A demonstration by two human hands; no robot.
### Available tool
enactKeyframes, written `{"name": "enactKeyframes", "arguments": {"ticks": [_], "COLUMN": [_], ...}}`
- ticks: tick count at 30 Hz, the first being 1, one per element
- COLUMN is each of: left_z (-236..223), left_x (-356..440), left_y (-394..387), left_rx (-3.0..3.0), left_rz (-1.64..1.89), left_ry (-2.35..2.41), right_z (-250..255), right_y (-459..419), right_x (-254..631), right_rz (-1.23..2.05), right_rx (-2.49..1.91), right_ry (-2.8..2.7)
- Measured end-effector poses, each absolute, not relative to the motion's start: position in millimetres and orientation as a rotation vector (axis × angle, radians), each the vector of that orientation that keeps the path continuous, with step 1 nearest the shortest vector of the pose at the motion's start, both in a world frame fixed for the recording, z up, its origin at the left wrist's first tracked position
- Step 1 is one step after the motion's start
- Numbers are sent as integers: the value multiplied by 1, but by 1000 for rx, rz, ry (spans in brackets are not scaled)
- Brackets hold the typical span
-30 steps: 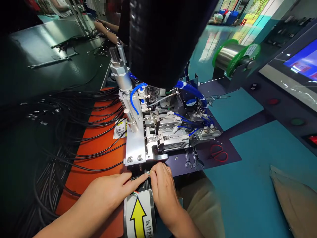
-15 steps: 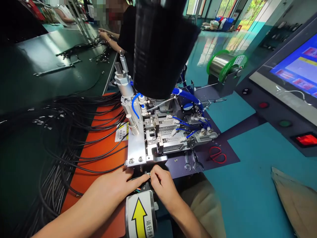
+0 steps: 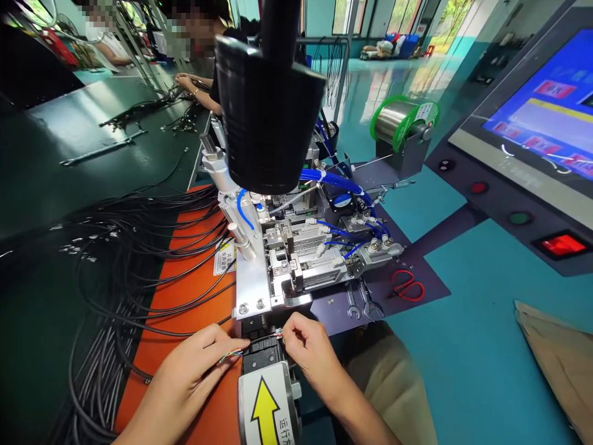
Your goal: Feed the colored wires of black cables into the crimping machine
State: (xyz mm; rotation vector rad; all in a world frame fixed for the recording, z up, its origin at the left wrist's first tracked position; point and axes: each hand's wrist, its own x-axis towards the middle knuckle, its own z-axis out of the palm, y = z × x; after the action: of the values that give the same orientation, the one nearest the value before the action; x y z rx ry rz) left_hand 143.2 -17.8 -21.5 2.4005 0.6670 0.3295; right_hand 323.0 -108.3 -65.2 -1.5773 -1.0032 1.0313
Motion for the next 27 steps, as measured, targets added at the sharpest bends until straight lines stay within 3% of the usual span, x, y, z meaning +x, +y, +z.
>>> {"name": "enactKeyframes", "arguments": {"ticks": [8,17,23,27], "left_z": [-26,-15,-16,-10], "left_x": [145,147,138,128], "left_y": [-8,-10,-17,-28], "left_rx": [2598,2780,2847,2750], "left_rz": [417,368,431,435], "left_ry": [449,511,692,968], "right_z": [-74,-70,-81,-58], "right_y": [-105,-109,-128,-141], "right_x": [322,323,327,319], "right_rz": [1179,1244,1079,738], "right_rx": [-1440,-1316,-1422,-1580], "right_ry": [-840,-647,-595,-909]}}
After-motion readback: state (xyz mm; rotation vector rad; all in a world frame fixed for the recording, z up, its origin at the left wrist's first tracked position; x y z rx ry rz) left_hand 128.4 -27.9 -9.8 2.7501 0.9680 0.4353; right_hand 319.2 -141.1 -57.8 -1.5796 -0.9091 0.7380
